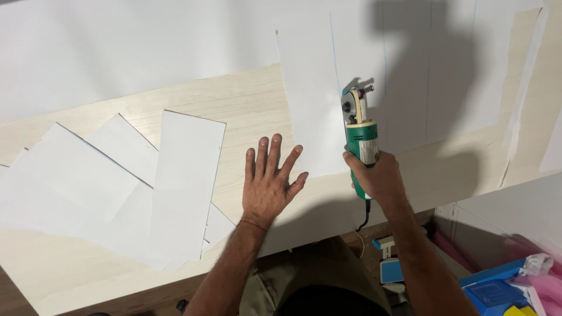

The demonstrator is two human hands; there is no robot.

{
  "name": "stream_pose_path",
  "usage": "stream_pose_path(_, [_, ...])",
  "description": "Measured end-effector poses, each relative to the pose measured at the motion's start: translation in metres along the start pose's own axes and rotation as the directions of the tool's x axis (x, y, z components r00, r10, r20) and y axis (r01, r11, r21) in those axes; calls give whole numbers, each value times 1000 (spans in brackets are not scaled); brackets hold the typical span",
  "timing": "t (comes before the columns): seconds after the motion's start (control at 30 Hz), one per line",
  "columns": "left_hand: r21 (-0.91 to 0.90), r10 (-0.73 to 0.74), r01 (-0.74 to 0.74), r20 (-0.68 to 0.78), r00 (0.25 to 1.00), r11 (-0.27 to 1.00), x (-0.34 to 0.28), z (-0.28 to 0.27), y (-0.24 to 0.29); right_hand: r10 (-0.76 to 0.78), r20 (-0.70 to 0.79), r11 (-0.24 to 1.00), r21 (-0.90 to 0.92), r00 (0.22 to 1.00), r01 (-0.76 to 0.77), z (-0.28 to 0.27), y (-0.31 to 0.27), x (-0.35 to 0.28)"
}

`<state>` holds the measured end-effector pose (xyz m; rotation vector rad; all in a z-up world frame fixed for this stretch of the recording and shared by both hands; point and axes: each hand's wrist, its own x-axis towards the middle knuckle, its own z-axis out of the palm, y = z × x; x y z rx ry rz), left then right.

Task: Cutting strips of paper using an electric rotary cutter on a cutting table

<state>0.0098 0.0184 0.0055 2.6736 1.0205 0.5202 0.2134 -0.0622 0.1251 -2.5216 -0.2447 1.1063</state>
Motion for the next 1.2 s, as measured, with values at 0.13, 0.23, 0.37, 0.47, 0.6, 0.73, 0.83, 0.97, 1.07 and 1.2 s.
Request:
stream_pose_path(0.13, [-9, -5, 5, -2, 1000, 1000, 0, 0, 1, 26, -1, 1000, -12, 1000, -26, 0, -12, -3])
stream_pose_path(0.23, [-3, -1, 1, -1, 1000, 1000, 0, 0, 0, 16, 1, 1000, 20, 1000, -16, 0, -21, -5])
stream_pose_path(0.37, [0, 3, -3, 12, 1000, 1000, -1, 0, 0, 14, 1, 1000, 7, 1000, -14, -1, -28, -6])
stream_pose_path(0.47, [1, 1, -1, 5, 1000, 1000, -1, 1, 0, 25, 10, 1000, 17, 1000, -25, -2, -33, -6])
stream_pose_path(0.6, [-9, -7, 7, -10, 1000, 1000, -1, 2, 0, 54, 11, 999, -4, 998, -54, -3, -37, -3])
stream_pose_path(0.73, [-6, -5, 5, -17, 1000, 1000, 0, 2, 0, 62, 4, 998, -20, 998, -62, -1, -29, 5])
stream_pose_path(0.83, [2, -10, 10, -26, 1000, 1000, -1, 2, 0, 56, 12, 998, -5, 998, -56, -1, -30, 6])
stream_pose_path(0.97, [-9, -12, 11, -20, 1000, 1000, -1, 2, 0, 67, 15, 998, -4, 998, -67, 0, -31, 10])
stream_pose_path(1.07, [-11, -14, 14, -24, 1000, 1000, -1, 2, 0, 66, 6, 998, -13, 998, -66, 0, -35, 9])
stream_pose_path(1.2, [-13, -12, 12, -33, 999, 1000, 0, 1, -1, 36, 17, 999, -8, 999, -36, -3, -29, 15])
